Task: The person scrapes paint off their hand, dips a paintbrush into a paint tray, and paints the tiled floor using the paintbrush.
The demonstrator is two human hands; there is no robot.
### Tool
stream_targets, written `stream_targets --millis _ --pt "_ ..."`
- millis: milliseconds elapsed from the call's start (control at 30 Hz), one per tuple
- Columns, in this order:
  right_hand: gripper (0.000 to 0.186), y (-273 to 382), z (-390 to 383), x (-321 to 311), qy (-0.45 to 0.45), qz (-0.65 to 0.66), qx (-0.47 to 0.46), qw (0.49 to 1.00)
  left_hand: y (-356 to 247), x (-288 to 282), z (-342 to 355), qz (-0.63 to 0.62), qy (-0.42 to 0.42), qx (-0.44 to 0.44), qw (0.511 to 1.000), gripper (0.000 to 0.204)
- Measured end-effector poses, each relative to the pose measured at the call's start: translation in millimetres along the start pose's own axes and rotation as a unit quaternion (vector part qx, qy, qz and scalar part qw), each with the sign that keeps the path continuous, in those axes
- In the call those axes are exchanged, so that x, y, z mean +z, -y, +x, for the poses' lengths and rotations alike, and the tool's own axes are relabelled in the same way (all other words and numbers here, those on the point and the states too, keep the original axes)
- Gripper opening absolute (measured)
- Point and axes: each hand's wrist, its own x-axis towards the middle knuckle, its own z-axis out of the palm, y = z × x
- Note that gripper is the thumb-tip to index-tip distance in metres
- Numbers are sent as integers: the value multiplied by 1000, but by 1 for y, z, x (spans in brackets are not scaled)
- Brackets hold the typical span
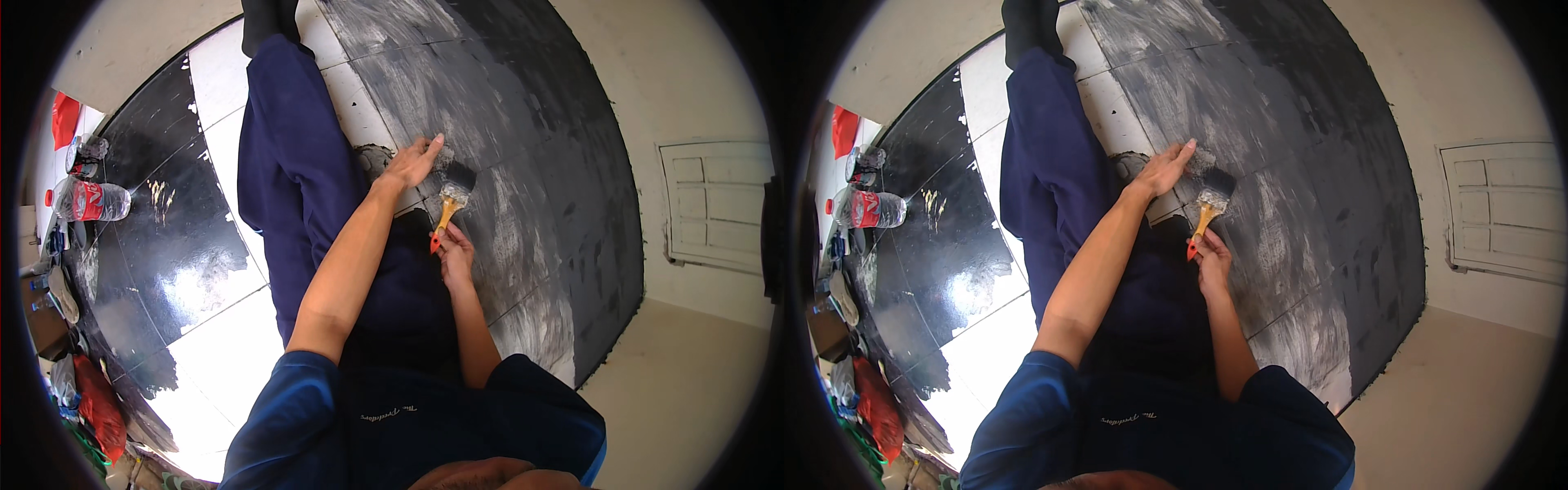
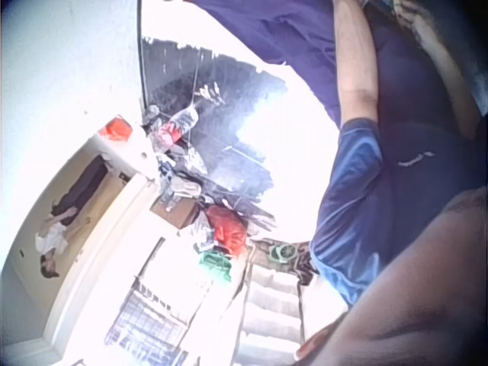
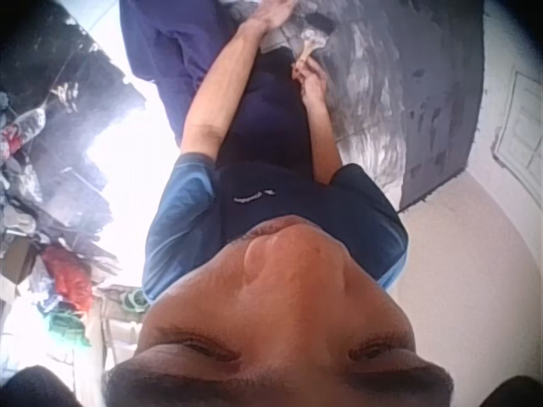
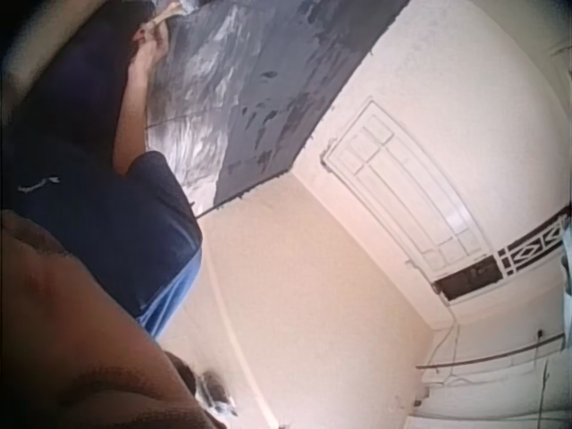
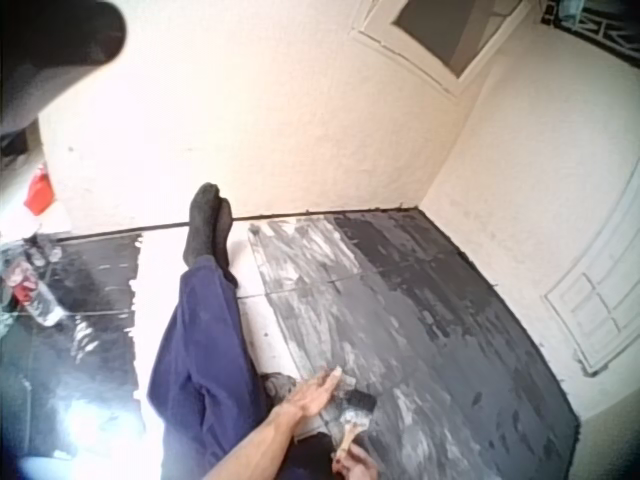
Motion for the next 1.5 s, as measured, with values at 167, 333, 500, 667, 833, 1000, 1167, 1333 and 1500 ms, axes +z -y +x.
stream_targets --millis 167,333,500,667,833,1000,1167,1333,1500 --pt "34 0 0 -1 -9 9 4 1000 -6 -4 -6 -42 54 -10 998 91" --pt "34 1 -1 -1 -14 12 6 1000 -7 -5 -8 -35 73 -10 997 93" --pt "34 1 -1 0 -13 17 7 1000 -5 -3 -6 -26 75 -19 997 96" --pt "35 1 0 -1 -13 23 9 1000 -7 -5 -7 -28 90 -14 995 98" --pt "34 0 0 -2 -14 28 6 999 -8 -5 -9 -51 95 -10 994 101" --pt "34 1 0 0 -18 32 9 999 -3 -2 -7 -73 102 -1 992 103" --pt "33 0 1 -2 -22 43 8 999 -3 0 -8 -107 106 6 989 104" --pt "35 0 1 -3 -26 46 5 999 -4 0 -7 -113 110 3 988 105" --pt "39 0 3 -2 -30 43 1 999 1 1 -3 -108 106 0 988 105"
